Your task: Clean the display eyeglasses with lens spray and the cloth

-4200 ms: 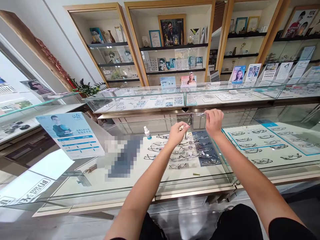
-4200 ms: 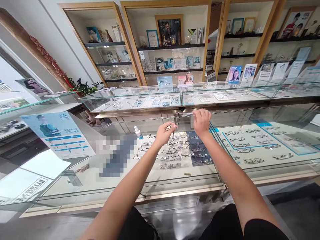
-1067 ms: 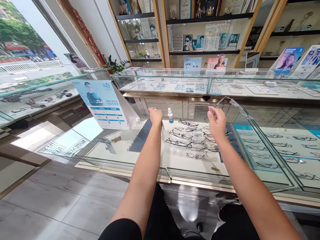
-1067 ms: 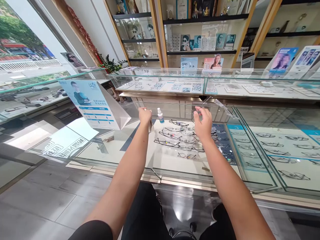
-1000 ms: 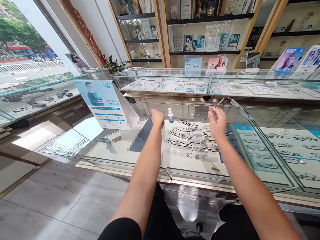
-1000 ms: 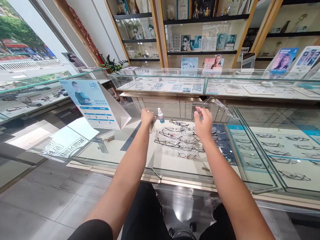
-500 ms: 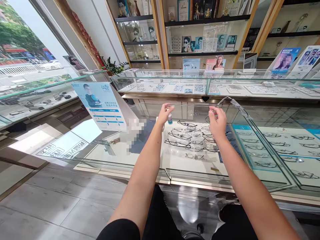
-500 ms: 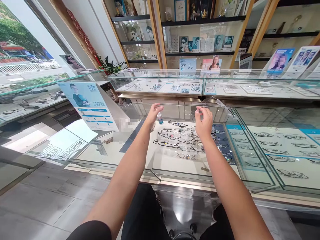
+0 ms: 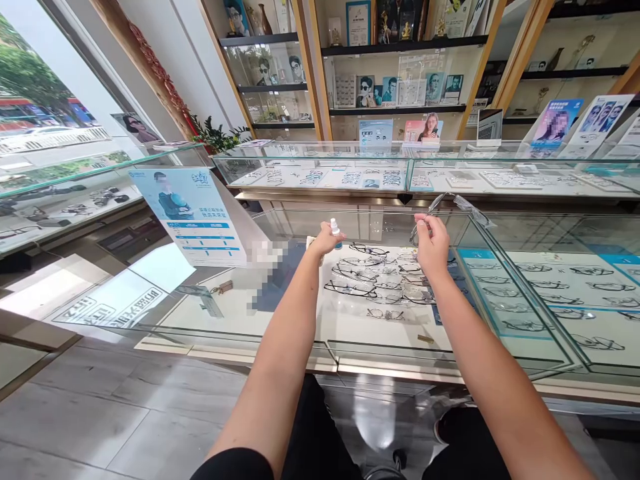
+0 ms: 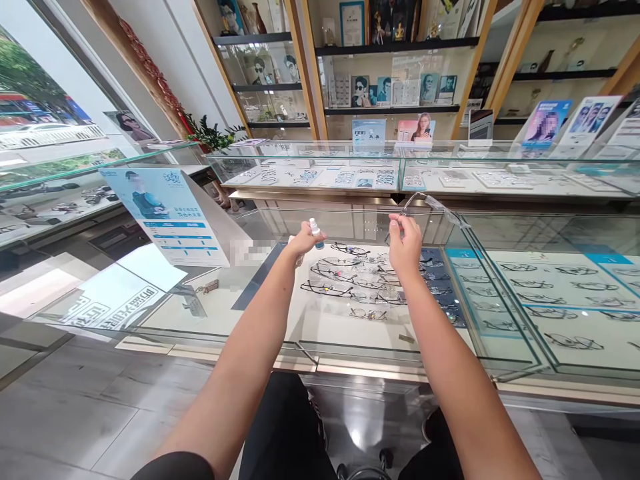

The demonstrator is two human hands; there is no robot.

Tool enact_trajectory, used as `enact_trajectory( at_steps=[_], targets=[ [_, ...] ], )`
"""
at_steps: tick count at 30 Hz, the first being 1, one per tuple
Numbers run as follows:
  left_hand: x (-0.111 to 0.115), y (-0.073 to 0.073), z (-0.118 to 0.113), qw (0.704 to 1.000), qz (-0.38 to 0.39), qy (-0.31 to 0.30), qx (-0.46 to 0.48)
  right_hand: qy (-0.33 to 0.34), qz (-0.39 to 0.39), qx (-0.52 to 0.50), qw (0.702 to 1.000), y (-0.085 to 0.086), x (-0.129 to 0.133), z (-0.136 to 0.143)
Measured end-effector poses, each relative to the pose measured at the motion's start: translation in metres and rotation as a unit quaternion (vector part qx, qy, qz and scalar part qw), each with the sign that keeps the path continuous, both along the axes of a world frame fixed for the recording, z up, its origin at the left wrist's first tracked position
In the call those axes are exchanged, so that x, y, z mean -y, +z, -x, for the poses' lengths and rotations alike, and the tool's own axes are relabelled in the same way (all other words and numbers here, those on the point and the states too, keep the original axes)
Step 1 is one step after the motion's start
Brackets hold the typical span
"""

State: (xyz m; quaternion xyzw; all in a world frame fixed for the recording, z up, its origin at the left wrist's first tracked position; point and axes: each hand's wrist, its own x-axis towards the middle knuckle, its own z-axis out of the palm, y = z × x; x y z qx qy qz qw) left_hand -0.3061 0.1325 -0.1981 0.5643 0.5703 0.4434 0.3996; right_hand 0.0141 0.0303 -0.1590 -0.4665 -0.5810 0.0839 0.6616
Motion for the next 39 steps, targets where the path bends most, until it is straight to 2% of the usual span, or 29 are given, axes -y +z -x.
enact_trajectory(
  at_steps=[5, 9, 12, 14, 19, 24, 26, 31, 36, 39],
  targets=[
    [0.0, 0.003, -0.003, 0.999, -0.034, 0.007, 0.004, 0.046, 0.001, -0.014, 0.999, 0.003, 0.001, 0.0],
    [0.007, 0.024, -0.02, 0.994, -0.103, 0.01, 0.021, 0.106, 0.013, -0.034, 0.994, 0.006, 0.002, 0.002],
    [0.022, 0.044, -0.045, 0.981, -0.163, -0.041, 0.092, 0.137, 0.028, -0.05, 0.989, 0.008, 0.003, 0.005],
    [0.037, 0.053, -0.064, 0.969, -0.171, -0.092, 0.15, 0.159, 0.036, -0.057, 0.985, 0.008, 0.003, 0.007],
    [0.068, 0.063, -0.099, 0.937, -0.075, -0.213, 0.265, 0.218, 0.075, -0.039, 0.972, 0.011, 0.006, 0.01],
    [0.083, 0.071, -0.109, 0.893, 0.02, -0.276, 0.355, 0.266, 0.124, -0.026, 0.955, 0.016, 0.011, 0.012],
    [0.087, 0.075, -0.11, 0.885, 0.039, -0.29, 0.361, 0.289, 0.135, -0.032, 0.947, 0.017, 0.012, 0.014],
    [0.09, 0.078, -0.114, 0.924, 0.027, -0.25, 0.287, 0.326, 0.149, -0.052, 0.932, 0.018, 0.014, 0.017],
    [0.081, 0.068, -0.117, 0.968, -0.018, -0.173, 0.181, 0.334, 0.159, -0.05, 0.928, 0.019, 0.016, 0.018],
    [0.078, 0.063, -0.118, 0.976, -0.031, -0.142, 0.16, 0.342, 0.156, -0.052, 0.925, 0.018, 0.016, 0.02]
  ],
)
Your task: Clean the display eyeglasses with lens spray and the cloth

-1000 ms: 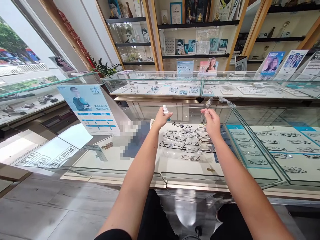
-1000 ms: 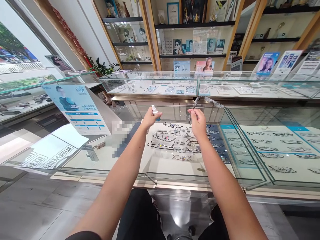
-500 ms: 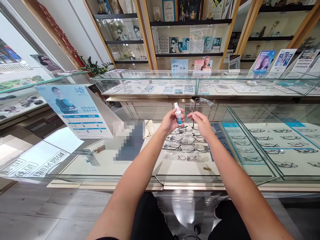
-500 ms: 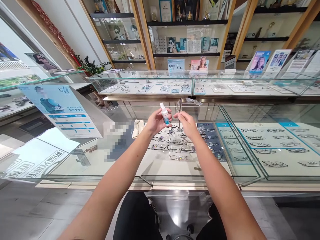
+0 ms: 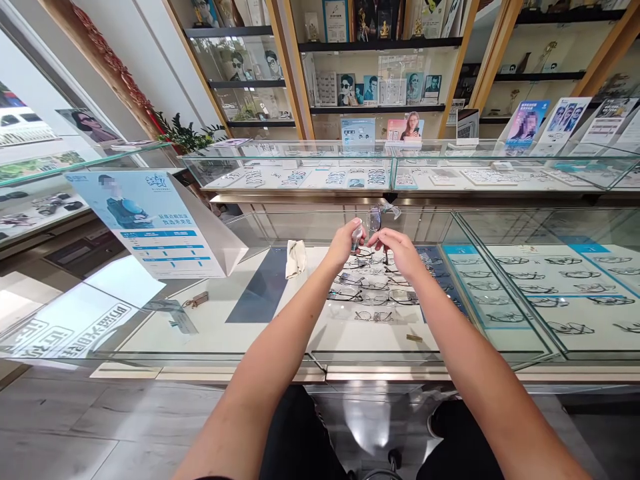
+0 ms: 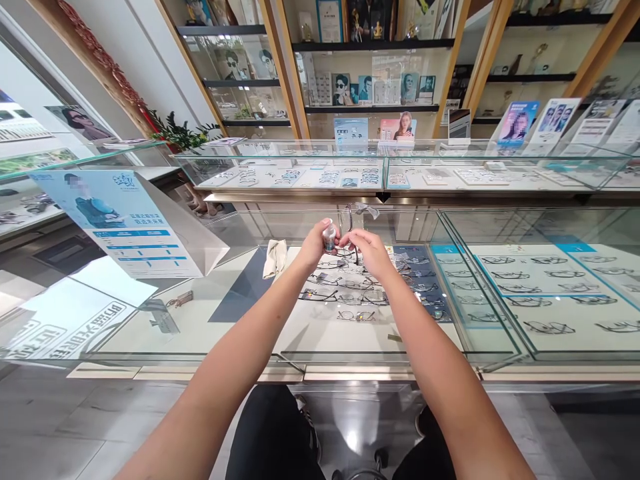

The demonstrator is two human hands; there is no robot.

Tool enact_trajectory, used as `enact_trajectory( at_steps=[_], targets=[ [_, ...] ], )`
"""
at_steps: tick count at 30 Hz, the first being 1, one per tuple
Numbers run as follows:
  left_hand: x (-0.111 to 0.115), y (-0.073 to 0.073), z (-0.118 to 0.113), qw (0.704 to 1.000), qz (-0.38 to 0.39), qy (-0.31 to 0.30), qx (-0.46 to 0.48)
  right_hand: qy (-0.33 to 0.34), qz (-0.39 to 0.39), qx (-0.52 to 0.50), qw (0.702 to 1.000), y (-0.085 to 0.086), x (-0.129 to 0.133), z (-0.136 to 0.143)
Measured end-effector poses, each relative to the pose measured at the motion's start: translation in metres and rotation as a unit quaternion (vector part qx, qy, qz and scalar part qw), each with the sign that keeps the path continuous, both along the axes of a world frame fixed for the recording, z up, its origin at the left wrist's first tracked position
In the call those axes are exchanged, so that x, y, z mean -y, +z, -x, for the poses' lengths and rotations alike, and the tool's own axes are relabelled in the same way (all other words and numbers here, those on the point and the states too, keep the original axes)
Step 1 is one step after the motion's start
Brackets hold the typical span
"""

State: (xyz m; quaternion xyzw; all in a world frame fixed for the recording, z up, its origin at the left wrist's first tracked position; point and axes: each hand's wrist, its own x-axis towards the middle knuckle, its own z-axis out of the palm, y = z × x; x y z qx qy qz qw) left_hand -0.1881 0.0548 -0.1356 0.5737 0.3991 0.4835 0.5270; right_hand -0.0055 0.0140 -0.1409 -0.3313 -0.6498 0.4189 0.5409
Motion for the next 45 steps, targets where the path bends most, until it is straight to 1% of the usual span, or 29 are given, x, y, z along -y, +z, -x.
enact_trajectory(
  at_steps=[4, 7, 10, 14, 18, 24, 26, 28, 31, 33, 36, 39, 42, 45],
  targets=[
    [0.0, -0.001, 0.0, 1.0, -0.02, 0.003, -0.008, 0.011, 0.003, -0.008, 1.0, -0.001, 0.001, 0.003],
    [0.001, 0.0, 0.0, 0.999, -0.027, 0.018, -0.025, 0.02, 0.005, -0.011, 1.0, -0.001, 0.002, 0.005],
    [0.001, 0.002, 0.0, 0.998, -0.042, 0.029, -0.022, 0.023, 0.006, -0.011, 1.0, 0.0, 0.002, 0.004],
    [0.004, 0.005, 0.0, 0.998, -0.053, 0.009, -0.028, -0.004, 0.019, -0.028, 0.999, 0.001, 0.001, 0.0],
    [0.007, 0.005, -0.001, 0.994, -0.073, -0.019, -0.081, -0.035, 0.037, -0.079, 0.996, 0.001, -0.003, -0.004],
    [0.013, 0.001, -0.006, 0.978, -0.124, -0.053, -0.161, -0.04, 0.055, -0.117, 0.991, -0.002, -0.007, -0.004],
    [0.013, -0.001, -0.006, 0.977, -0.126, -0.058, -0.16, -0.032, 0.054, -0.128, 0.99, -0.003, -0.007, -0.004],
    [0.009, -0.001, -0.004, 0.983, -0.114, -0.048, -0.133, -0.031, 0.05, -0.129, 0.99, -0.003, -0.006, -0.004],
    [-0.005, -0.002, 0.005, 0.994, -0.086, 0.0, -0.073, -0.038, 0.047, -0.121, 0.991, -0.002, -0.006, -0.005],
    [-0.019, -0.005, 0.016, 0.994, -0.074, 0.06, -0.046, -0.039, 0.05, -0.119, 0.991, -0.002, -0.006, -0.006],
    [-0.043, -0.013, 0.038, 0.981, -0.06, 0.179, -0.045, -0.024, 0.061, -0.133, 0.989, 0.001, -0.007, -0.011],
    [-0.064, -0.027, 0.061, 0.963, -0.021, 0.263, -0.062, 0.005, 0.073, -0.141, 0.987, 0.005, -0.009, -0.022],
    [-0.078, -0.04, 0.08, 0.95, 0.001, 0.303, -0.075, 0.004, 0.084, -0.154, 0.984, 0.007, -0.014, -0.042],
    [-0.085, -0.05, 0.091, 0.946, 0.006, 0.31, -0.09, -0.006, 0.088, -0.198, 0.976, 0.005, -0.024, -0.07]
  ],
)
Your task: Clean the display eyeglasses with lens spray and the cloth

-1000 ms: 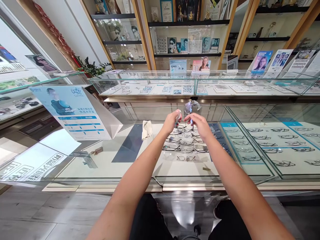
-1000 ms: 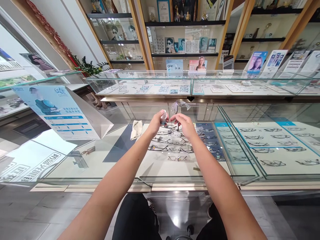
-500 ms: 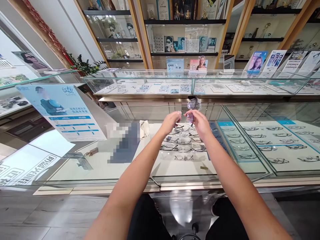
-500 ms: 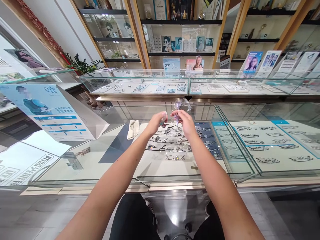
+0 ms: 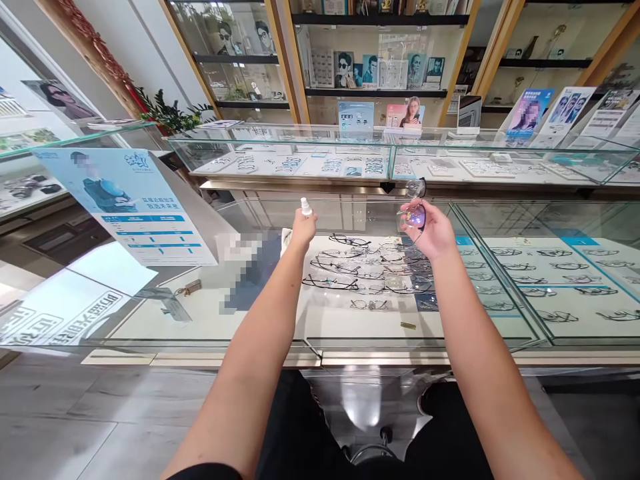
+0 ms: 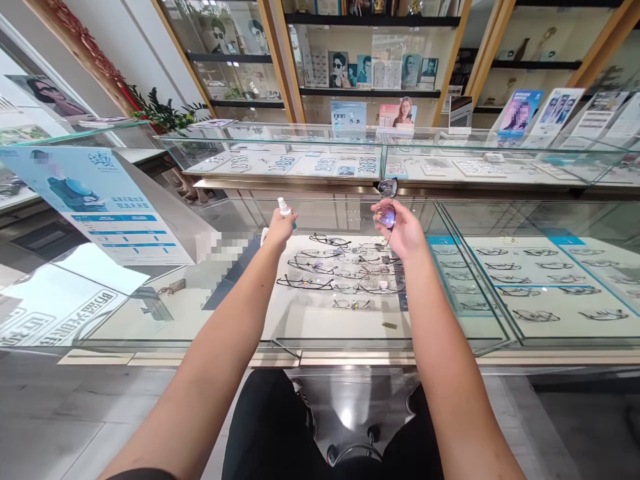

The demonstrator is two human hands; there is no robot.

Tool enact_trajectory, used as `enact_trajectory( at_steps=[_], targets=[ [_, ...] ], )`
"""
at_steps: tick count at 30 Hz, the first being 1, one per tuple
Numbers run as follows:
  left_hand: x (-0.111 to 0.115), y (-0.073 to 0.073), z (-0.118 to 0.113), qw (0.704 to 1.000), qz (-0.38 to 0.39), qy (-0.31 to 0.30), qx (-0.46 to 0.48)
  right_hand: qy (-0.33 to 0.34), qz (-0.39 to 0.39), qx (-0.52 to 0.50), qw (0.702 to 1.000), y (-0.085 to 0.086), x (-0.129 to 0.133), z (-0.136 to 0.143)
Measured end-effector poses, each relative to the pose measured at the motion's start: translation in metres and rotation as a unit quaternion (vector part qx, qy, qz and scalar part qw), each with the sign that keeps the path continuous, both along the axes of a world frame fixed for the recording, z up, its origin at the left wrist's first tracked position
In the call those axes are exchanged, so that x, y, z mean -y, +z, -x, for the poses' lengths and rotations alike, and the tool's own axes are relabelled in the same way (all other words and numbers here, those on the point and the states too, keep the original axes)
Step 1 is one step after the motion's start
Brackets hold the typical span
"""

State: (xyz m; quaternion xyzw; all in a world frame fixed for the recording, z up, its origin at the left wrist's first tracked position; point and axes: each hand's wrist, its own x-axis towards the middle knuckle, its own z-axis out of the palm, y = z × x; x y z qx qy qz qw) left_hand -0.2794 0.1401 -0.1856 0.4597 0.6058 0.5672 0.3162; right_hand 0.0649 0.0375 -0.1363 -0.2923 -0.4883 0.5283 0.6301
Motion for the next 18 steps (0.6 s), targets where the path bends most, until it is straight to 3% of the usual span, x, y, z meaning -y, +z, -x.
enact_trajectory(
  at_steps=[9, 14, 18],
  targets=[
    [-0.002, -0.006, 0.004, 1.0, 0.014, -0.016, -0.013, -0.062, 0.018, -0.187, 0.98, -0.035, -0.034, -0.08],
    [-0.001, -0.007, 0.006, 0.999, 0.019, -0.006, -0.051, -0.088, 0.014, -0.219, 0.972, -0.054, -0.045, -0.089],
    [0.001, -0.006, 0.007, 0.994, 0.034, 0.014, -0.106, -0.085, 0.077, -0.316, 0.942, -0.058, -0.043, -0.087]
  ],
)
